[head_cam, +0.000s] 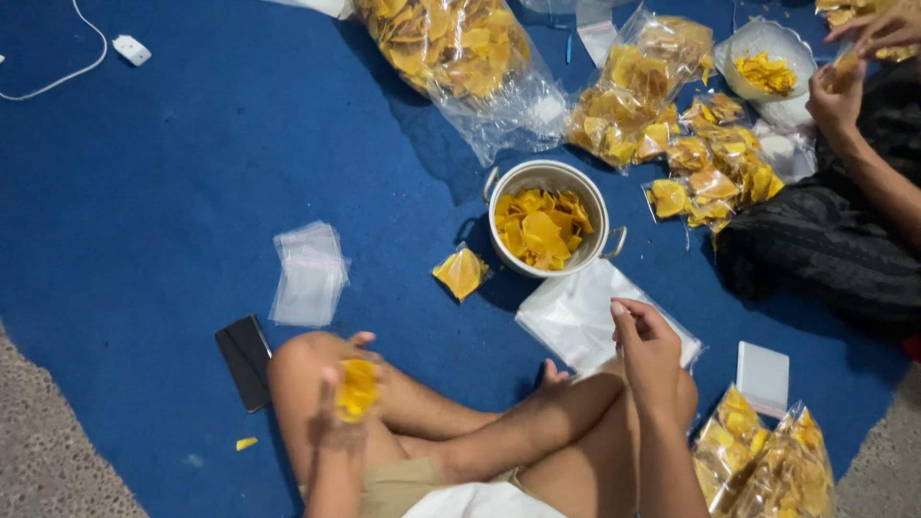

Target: The person picks up yellow snack pieces from a central pile by hand and places them into small clear plastic bags while sitting on the floor.

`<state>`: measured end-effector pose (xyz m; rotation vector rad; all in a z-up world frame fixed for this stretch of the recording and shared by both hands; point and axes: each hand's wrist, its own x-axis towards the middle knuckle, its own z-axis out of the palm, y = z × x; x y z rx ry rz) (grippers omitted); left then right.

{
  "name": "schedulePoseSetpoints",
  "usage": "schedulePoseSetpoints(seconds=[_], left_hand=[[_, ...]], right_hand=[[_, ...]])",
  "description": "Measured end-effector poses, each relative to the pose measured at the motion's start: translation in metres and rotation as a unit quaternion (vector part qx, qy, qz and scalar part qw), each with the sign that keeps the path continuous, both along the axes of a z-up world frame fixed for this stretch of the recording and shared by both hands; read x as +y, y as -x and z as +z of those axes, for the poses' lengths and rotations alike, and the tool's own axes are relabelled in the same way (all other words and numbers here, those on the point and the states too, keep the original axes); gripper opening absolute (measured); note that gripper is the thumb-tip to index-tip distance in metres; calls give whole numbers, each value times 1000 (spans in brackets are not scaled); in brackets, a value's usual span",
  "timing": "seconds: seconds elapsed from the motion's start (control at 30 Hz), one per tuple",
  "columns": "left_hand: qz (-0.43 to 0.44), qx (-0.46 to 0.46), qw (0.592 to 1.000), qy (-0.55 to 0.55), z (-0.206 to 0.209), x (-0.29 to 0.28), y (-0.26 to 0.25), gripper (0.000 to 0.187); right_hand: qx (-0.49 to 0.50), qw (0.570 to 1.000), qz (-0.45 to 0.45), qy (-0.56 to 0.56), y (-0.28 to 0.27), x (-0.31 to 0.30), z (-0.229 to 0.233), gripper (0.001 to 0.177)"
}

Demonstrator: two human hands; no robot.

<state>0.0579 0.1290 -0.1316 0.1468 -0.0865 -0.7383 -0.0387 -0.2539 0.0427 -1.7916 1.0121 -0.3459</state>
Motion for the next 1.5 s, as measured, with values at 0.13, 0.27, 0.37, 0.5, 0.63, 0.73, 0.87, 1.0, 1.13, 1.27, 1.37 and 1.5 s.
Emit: schedulePoseSetpoints(seconds=[0.13, 0.27, 0.37, 0.5, 0.63, 0.73, 0.87, 1.0, 1.13, 1.27, 1.37, 1.5], left_hand=[[45, -5, 997, 58, -20, 36, -34, 72], [27, 19, 999, 0, -25, 43, -59, 81], [15, 41, 998, -42, -30, 44, -70, 89], [16, 64, 994, -88, -41, 53, -77, 96], [2, 62, 993, -102, -43, 57, -81, 93], [2, 57, 989, -140, -40, 59, -81, 98], [-18, 72, 986, -151, -35, 53, -84, 96], [-9, 64, 981, -180, -28, 46, -82, 99], [-9, 59, 976, -208, -31, 46, -82, 104], [-16, 49, 979, -198, -32, 46, -84, 100], [-21, 43, 980, -191, -28, 44, -85, 97], [-15, 41, 979, -200, -31, 44, -85, 99]], right_hand=[[-57, 994, 50, 84, -37, -34, -51, 27], [-57, 975, 159, 146, -91, -43, -55, 34], [72, 956, 229, 170, -129, -73, -113, 31], [153, 896, 347, 230, -172, -82, -151, 30], [296, 888, 301, 182, -190, -61, -143, 33], [237, 925, 247, 164, -181, -66, -141, 28], [119, 956, 197, 180, -161, -98, -140, 22], [108, 955, 218, 171, -154, -106, -110, 9], [160, 951, 250, 85, -153, -100, -95, 25], [259, 892, 356, 103, -160, -102, -107, 39], [378, 797, 441, 164, -174, -87, -84, 33], [454, 720, 484, 204, -191, -86, -96, 52]])
